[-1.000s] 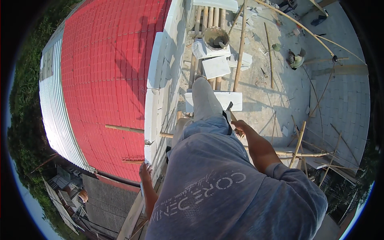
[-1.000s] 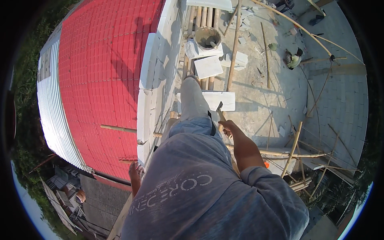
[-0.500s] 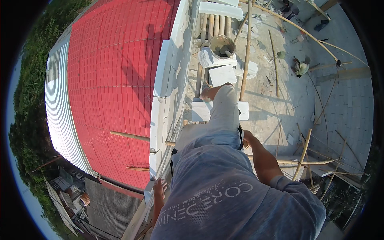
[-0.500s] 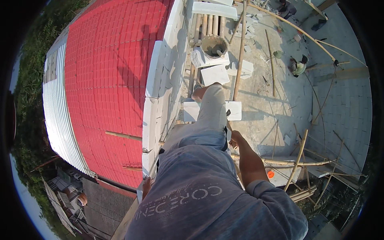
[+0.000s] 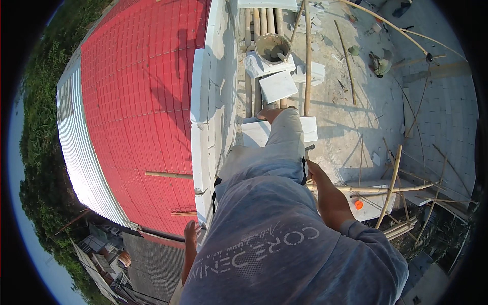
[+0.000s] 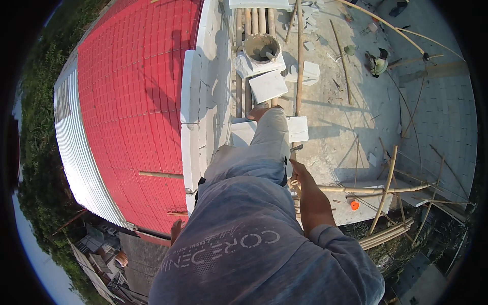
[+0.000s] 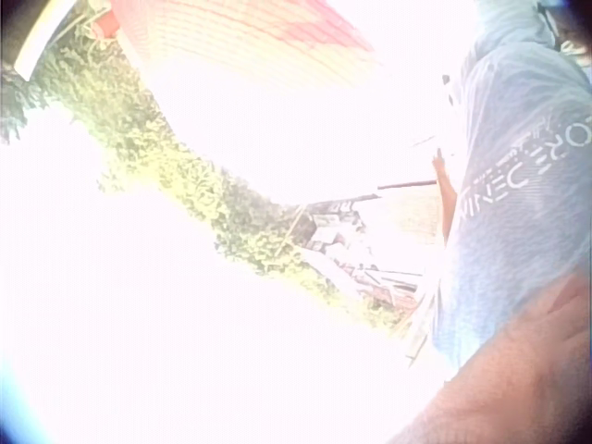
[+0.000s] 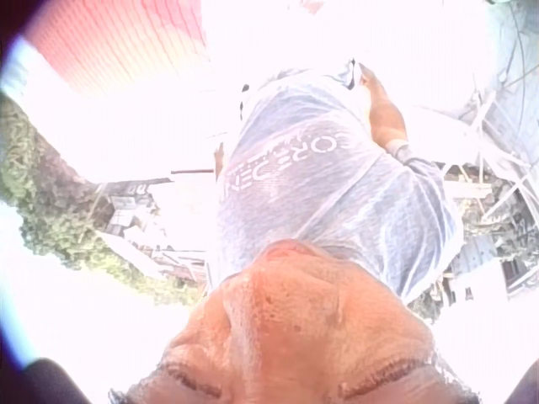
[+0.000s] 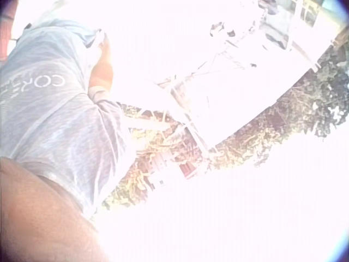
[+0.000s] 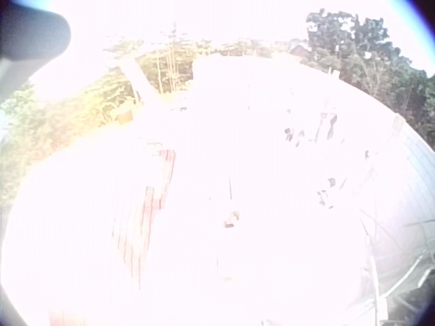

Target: The person applies mortar to the edge of a wall using a trowel, places decorative stone tiles along the top edge, and secures them by tapping them with the handle of a hammer.

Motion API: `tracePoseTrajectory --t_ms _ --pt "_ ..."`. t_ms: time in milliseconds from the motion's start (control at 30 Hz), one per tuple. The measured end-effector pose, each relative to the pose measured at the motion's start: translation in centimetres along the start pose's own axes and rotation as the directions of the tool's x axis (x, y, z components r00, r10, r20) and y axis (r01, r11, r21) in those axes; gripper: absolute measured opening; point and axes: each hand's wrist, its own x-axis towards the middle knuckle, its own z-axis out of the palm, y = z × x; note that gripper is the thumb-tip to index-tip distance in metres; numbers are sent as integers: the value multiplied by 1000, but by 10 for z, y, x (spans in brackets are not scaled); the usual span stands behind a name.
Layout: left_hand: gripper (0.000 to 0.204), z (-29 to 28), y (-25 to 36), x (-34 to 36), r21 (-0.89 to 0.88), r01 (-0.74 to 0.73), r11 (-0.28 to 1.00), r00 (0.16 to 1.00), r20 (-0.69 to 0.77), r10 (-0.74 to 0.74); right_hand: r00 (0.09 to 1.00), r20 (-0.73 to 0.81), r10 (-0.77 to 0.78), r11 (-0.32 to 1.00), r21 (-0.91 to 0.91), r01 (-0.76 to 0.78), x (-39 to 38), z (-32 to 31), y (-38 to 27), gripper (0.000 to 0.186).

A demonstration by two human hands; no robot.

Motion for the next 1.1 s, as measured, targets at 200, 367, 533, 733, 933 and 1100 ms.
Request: tracePoseTrajectory --t_ms 200,367,533,733,933,1100 --pt "54 -10 61 29 -239 71 968 986 -132 -105 1000 29 -11 973 230 4 -35 21 -4 33" --pt "54 23 75 19 -279 153 948 974 -121 -193 998 61 25 989 142 -33 -32 8 -26 40" --pt "58 70 75 53 -463 245 852 955 -37 -294 994 -75 80 981 183 -66 -27 10 -58 45" --pt "63 167 240 143 -202 167 965 968 221 -121 992 -91 84 996 27 -82 -28 -5 -96 49" --pt "67 298 426 267 -127 30 991 880 474 34 991 -124 -42 979 -205 15 -44 -19 -134 51" --pt "85 397 546 345 -197 -5 980 841 529 111 985 -167 51 969 -231 -90 -39 -23 -156 47"
